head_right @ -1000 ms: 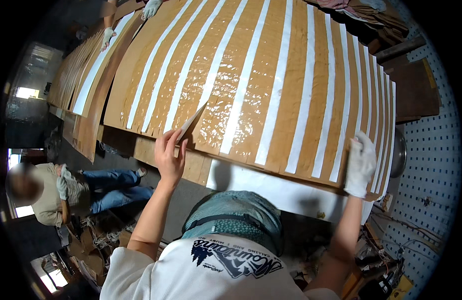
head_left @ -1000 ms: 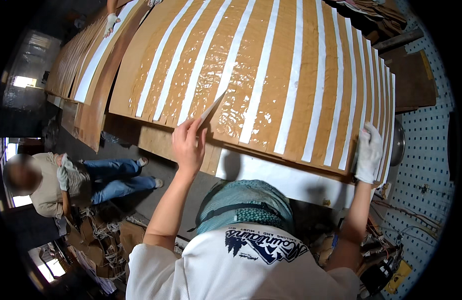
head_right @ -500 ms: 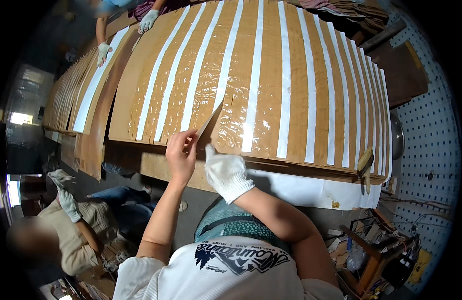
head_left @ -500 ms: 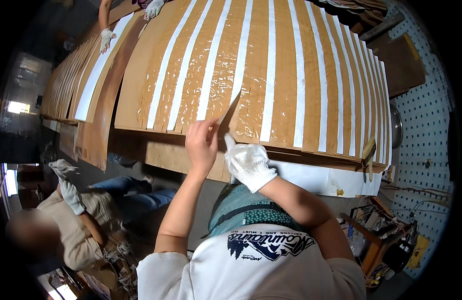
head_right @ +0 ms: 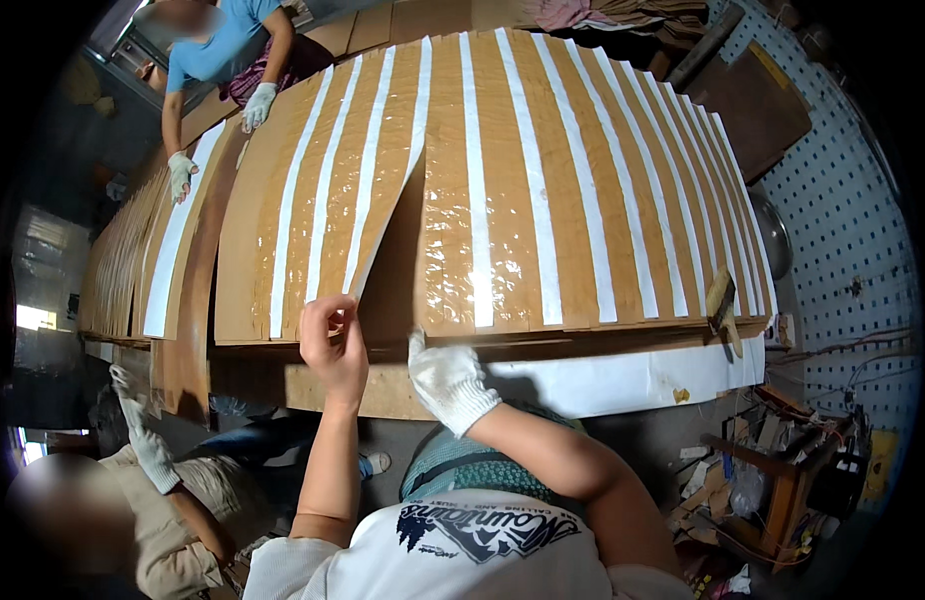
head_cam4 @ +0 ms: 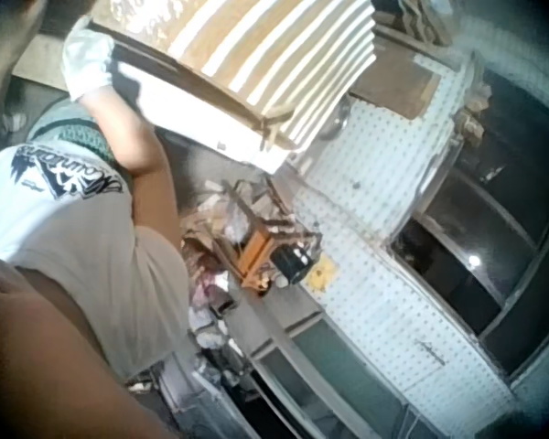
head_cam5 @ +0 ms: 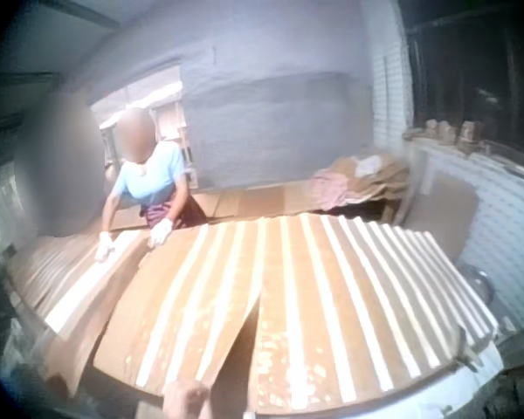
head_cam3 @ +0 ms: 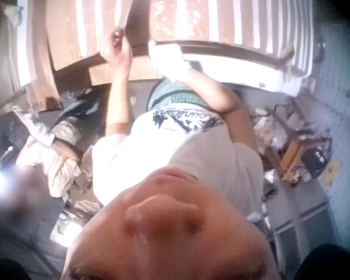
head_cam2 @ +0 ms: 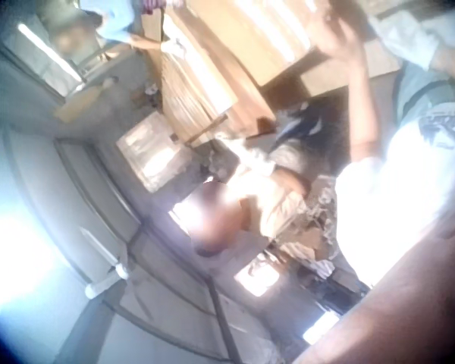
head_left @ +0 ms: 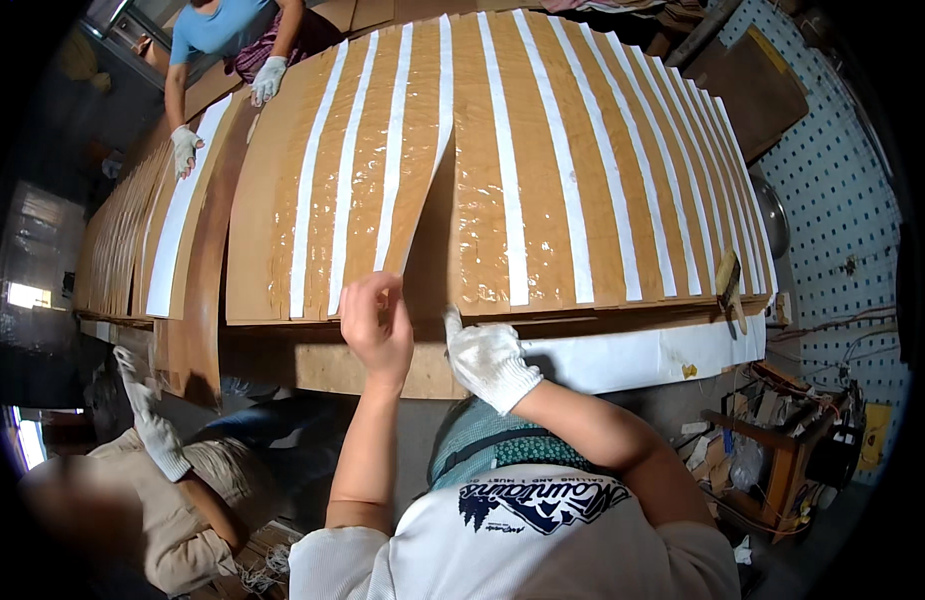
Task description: The person repeatedly brushes a liquid onto a large flat sheet of paper that has white stripes, then lifts and repositions the sheet. The person uses a brush and a metal bowl containing the liquid. Another person is visible in the background handling similar sheets.
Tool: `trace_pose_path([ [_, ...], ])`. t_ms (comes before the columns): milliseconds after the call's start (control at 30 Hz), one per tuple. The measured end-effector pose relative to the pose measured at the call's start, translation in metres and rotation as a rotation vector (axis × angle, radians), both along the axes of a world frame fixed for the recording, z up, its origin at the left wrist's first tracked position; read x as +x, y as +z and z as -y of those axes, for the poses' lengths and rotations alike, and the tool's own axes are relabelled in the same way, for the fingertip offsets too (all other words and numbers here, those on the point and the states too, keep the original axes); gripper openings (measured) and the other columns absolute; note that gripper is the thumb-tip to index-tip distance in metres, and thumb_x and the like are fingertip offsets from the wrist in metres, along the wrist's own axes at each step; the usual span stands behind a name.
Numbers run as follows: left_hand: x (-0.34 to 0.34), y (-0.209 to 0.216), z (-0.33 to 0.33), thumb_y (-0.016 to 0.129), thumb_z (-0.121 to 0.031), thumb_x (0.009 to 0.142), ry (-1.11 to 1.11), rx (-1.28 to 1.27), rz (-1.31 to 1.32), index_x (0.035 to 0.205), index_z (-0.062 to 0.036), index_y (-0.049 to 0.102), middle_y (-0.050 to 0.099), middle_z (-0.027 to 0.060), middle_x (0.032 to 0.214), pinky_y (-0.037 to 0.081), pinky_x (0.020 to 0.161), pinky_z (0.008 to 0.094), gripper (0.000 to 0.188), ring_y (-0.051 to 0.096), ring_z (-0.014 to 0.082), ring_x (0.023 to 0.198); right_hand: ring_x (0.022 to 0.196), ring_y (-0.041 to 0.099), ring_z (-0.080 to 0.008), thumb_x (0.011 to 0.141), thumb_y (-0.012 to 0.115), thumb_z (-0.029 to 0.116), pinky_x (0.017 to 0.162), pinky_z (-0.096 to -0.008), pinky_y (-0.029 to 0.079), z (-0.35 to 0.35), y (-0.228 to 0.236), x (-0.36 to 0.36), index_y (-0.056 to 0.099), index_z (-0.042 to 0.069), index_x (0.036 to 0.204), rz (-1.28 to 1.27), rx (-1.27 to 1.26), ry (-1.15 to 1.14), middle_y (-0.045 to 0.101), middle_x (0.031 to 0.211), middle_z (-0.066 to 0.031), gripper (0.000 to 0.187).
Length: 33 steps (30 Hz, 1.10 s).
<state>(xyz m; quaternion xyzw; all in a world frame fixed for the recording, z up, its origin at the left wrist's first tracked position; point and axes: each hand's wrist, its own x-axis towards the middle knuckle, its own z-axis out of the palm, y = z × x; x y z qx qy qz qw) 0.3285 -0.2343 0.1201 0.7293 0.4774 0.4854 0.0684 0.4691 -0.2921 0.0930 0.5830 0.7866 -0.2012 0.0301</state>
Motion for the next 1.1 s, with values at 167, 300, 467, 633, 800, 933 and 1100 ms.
trace_pose_path([
  [167,0.008,-0.025,0.013,0.068,0.009,0.078,-0.096,-0.1,-0.185,0.095,-0.0067,0.069,0.064,0.0075,0.091,0.047,0.072,0.0373,0.023,0.059,0.0275,0.082,0.058,0.068,-0.0299,0.092,0.057,0.029,0.048,-0.0461,0.05,0.018,-0.008,0.018,0.049,-0.007,0.137,-0.204,0.191,-0.031,0.069,0.069,-0.0127,0.058],
  [300,0.021,-0.04,0.029,0.067,0.006,0.081,-0.07,-0.246,-0.233,0.099,-0.0067,0.071,0.06,0.0093,0.098,0.047,0.076,0.0394,0.023,0.057,0.0281,0.09,0.058,0.067,-0.026,0.093,0.055,0.033,0.049,-0.0429,0.05,0.044,0.017,0.043,0.057,0.0,0.134,-0.265,0.196,-0.053,0.067,0.067,-0.01,0.053],
  [467,0.056,-0.046,0.047,0.077,-0.018,0.082,-0.047,-0.201,-0.276,0.105,-0.0095,0.068,0.057,0.0116,0.101,0.045,0.081,0.0422,0.026,0.055,0.0305,0.092,0.052,0.065,-0.0276,0.095,0.054,0.035,0.049,-0.0439,0.05,0.055,0.023,0.079,0.053,0.002,0.132,-0.254,0.168,-0.148,0.065,0.062,-0.012,0.05],
  [633,0.099,-0.042,0.054,0.08,-0.021,0.078,-0.044,-0.172,-0.306,0.096,-0.0072,0.065,0.058,0.0105,0.099,0.044,0.08,0.0418,0.027,0.055,0.0303,0.093,0.059,0.069,-0.0306,0.096,0.055,0.033,0.053,-0.0452,0.053,0.061,0.035,0.115,0.055,0.002,0.128,-0.247,0.262,-0.189,0.068,0.066,-0.0139,0.045],
  [800,0.123,-0.046,0.048,0.076,-0.013,0.072,-0.046,-0.067,-0.412,0.09,-0.008,0.062,0.057,0.0086,0.093,0.041,0.074,0.0409,0.023,0.054,0.0286,0.086,0.068,0.07,-0.0304,0.098,0.055,0.034,0.062,-0.0421,0.055,0.061,0.044,0.142,0.058,0.005,0.127,-0.2,0.19,-0.209,0.069,0.073,-0.0148,0.041],
  [933,0.133,-0.051,0.044,0.072,-0.007,0.067,0.005,0.044,-0.463,0.078,-0.0078,0.06,0.055,0.0077,0.086,0.04,0.07,0.0408,0.017,0.054,0.0286,0.08,0.066,0.07,-0.0308,0.098,0.054,0.035,0.058,-0.0443,0.053,0.056,0.035,0.152,0.058,0.004,0.125,-0.189,0.147,-0.178,0.069,0.072,-0.0147,0.041],
  [1100,0.133,-0.05,0.046,0.075,-0.007,0.069,0.052,0.014,-0.505,0.075,-0.0089,0.066,0.058,0.0047,0.085,0.042,0.069,0.0386,0.011,0.056,0.0258,0.078,0.063,0.069,-0.0299,0.098,0.053,0.035,0.055,-0.0449,0.052,0.047,0.032,0.151,0.051,0.002,0.131,-0.176,0.077,-0.064,0.068,0.07,-0.0133,0.047],
])
